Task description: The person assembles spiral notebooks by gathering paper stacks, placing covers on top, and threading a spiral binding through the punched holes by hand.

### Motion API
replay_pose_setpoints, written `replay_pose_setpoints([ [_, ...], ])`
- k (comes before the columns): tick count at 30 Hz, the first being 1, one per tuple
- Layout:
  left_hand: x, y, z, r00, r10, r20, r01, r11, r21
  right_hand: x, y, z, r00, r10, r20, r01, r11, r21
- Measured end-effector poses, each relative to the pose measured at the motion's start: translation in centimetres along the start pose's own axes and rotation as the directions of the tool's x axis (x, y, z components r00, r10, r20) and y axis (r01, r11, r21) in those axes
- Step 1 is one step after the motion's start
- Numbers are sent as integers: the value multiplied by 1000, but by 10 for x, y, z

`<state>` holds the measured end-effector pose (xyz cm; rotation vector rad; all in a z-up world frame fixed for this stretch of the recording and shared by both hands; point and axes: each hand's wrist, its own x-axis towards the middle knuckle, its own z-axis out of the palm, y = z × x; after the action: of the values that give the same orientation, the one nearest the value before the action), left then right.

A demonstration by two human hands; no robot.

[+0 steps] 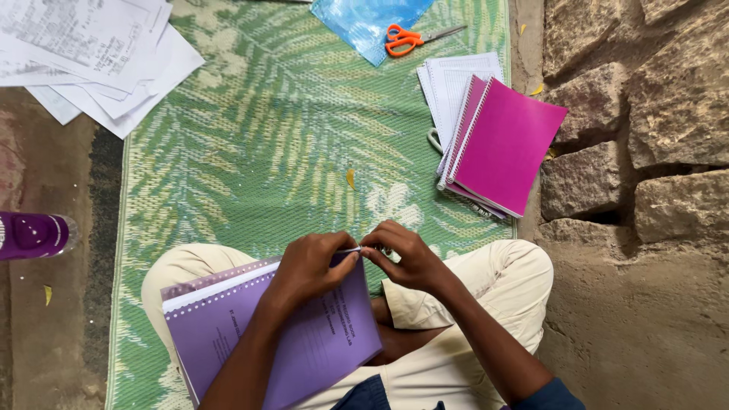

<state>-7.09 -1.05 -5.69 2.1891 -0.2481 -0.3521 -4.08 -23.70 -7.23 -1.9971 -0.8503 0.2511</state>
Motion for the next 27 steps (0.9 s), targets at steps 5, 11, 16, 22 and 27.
replay_pose_setpoints([
  [5,3,0,0,1000,14,-10,-14,1000,20,-2,-6,2,989,-143,-40,135,977,-164],
  [11,1,-5,0,1000,0,28,2,999,-44,-7,-12,6,998,-22,-57,21,1000,-19],
  [16,3,-6,0,987,-107,124,106,994,12,1,-12,1,966,-255,42,258,944,-205],
  [22,1,-10,2,993,-73,90,78,996,-50,2,-7,-1,987,-150,61,157,978,-134],
  [27,2,-8,7,995,-89,54,88,996,20,-1,-10,-1,989,113,96,-117,993,29],
])
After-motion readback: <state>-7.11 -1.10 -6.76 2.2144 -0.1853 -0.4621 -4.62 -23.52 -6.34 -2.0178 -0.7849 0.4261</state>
